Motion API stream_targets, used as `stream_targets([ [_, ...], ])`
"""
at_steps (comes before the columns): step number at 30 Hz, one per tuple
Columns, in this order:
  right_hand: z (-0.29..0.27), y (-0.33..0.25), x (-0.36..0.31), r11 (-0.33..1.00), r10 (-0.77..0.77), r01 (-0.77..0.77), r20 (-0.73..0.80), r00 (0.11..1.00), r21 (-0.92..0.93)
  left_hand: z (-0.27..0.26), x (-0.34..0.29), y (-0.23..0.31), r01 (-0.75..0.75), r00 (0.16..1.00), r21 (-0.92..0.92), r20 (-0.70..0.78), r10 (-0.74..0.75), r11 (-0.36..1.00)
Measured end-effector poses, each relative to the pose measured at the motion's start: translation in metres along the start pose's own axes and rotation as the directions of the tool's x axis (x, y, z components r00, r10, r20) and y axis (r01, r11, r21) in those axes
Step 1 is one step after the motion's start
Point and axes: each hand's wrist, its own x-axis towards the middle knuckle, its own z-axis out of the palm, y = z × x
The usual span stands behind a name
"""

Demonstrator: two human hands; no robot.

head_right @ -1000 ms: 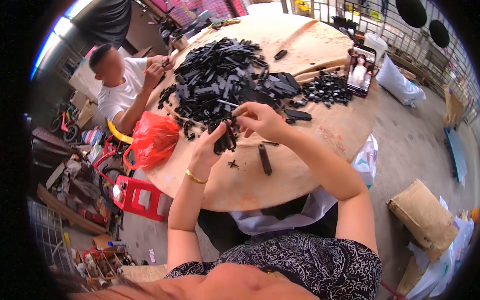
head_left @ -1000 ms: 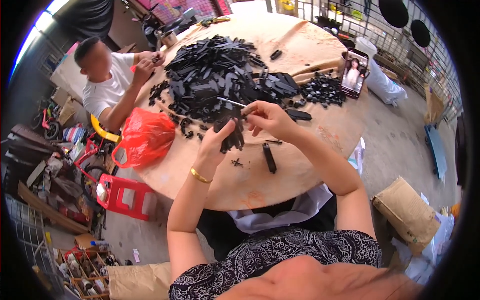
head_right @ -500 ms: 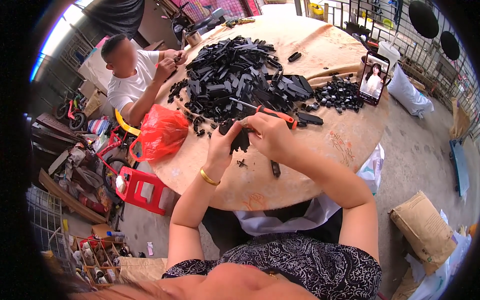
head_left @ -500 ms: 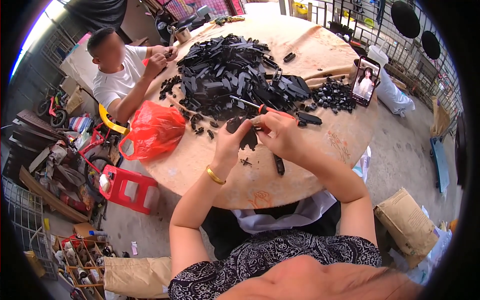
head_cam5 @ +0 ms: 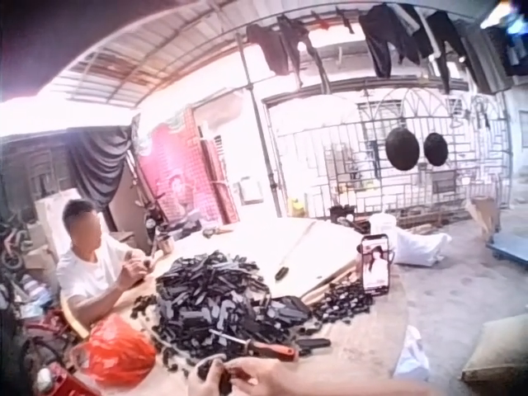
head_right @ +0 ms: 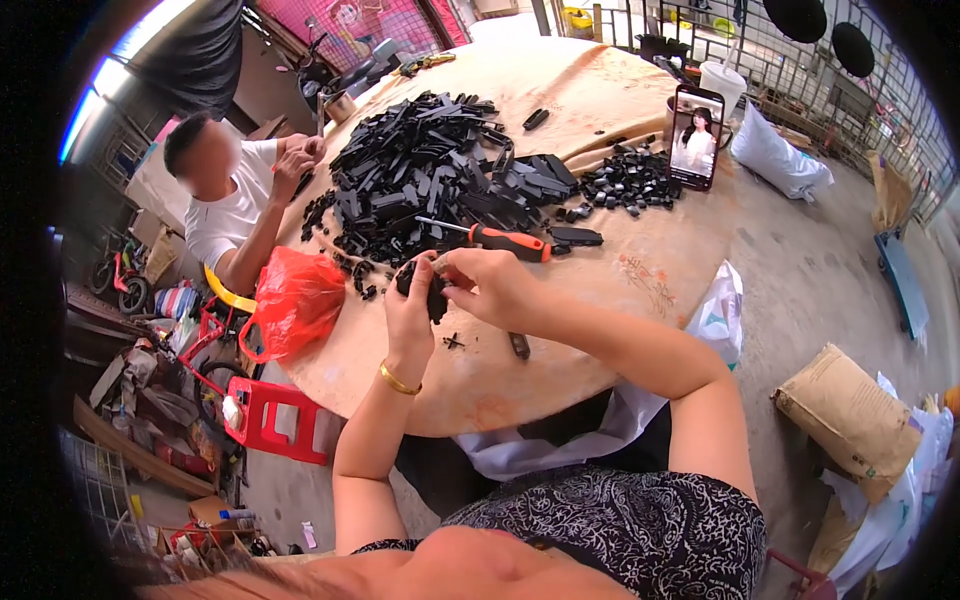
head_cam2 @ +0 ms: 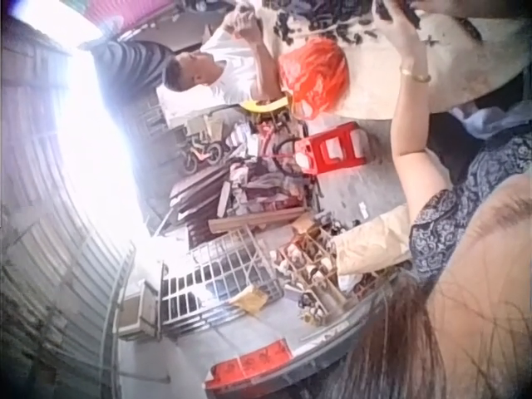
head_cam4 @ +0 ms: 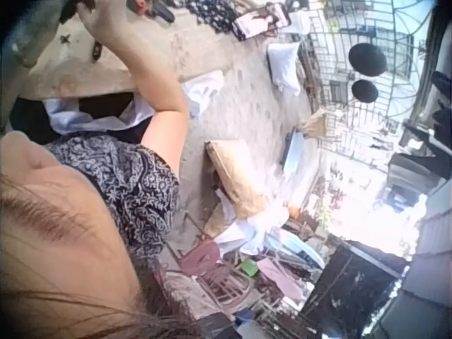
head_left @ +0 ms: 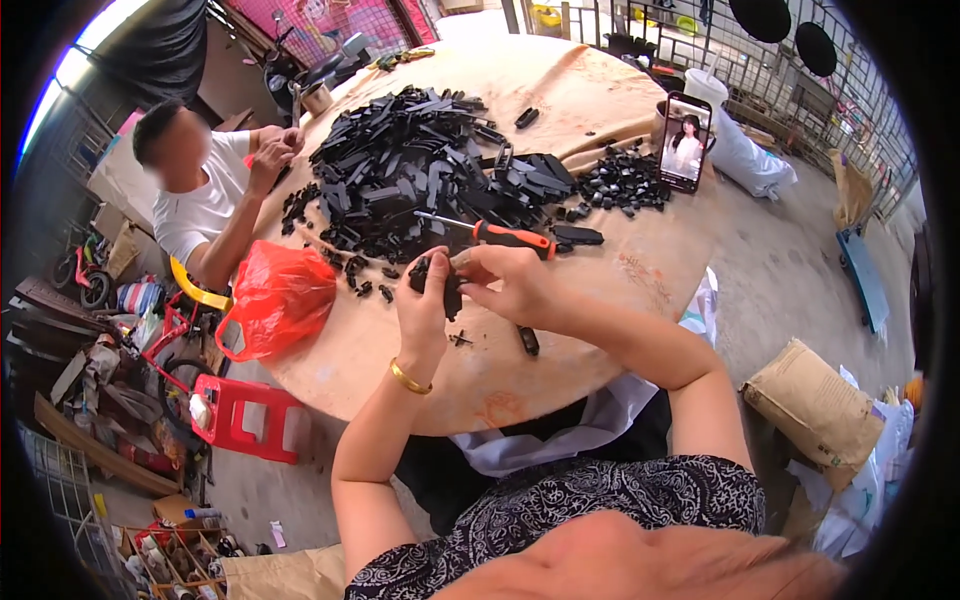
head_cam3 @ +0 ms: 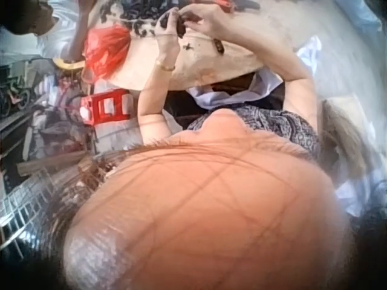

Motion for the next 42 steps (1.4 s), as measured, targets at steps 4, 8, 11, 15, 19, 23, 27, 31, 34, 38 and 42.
stream_targets([
  [4,0.005,0.006,0.001,0.998,-0.045,0.042,-0.069,0.997,-0.040,0.005,-0.004,0.009,-0.118,0.993,0.086,0.014,0.117,0.989],
  [8,-0.003,0.011,-0.002,0.944,-0.145,0.146,0.025,0.989,-0.296,0.003,-0.002,0.014,-0.048,0.997,0.044,0.064,0.045,0.998],
  [11,-0.002,0.012,-0.003,0.912,-0.182,0.228,0.161,0.970,-0.341,0.003,0.000,0.007,-0.051,0.998,0.028,0.049,0.049,0.998],
  [15,0.001,0.006,-0.003,0.847,-0.233,0.299,0.198,0.952,-0.440,0.004,0.002,0.004,-0.113,0.994,0.064,0.001,0.113,0.992],
  [19,0.007,0.004,-0.010,0.801,-0.204,0.323,0.277,0.939,-0.505,0.006,0.000,0.002,-0.191,0.975,0.147,-0.086,0.205,0.971],
  [23,0.014,-0.003,-0.012,0.847,-0.178,0.279,0.253,0.951,-0.452,0.008,0.001,0.001,-0.210,0.960,0.099,-0.170,0.224,0.973],
  [27,0.021,-0.004,-0.016,0.885,-0.160,0.223,0.181,0.970,-0.410,0.011,0.007,0.005,-0.233,0.934,0.067,-0.263,0.242,0.970],
  [31,0.005,0.009,0.000,0.889,-0.151,0.203,0.157,0.976,-0.411,-0.011,0.019,0.006,0.098,0.985,-0.333,-0.102,-0.139,0.938],
  [34,-0.011,0.027,0.013,0.920,-0.115,0.098,-0.024,0.993,-0.379,-0.025,0.027,0.013,0.370,0.923,-0.525,0.112,-0.369,0.767],
  [38,0.004,0.048,0.009,0.851,-0.210,0.316,0.279,0.937,-0.419,-0.034,0.024,0.021,0.400,0.909,-0.439,0.304,-0.287,0.805],
  [42,0.012,0.047,0.014,0.789,-0.064,0.321,0.450,0.891,-0.524,-0.026,0.008,0.032,0.330,0.878,-0.216,0.427,-0.215,0.919],
])
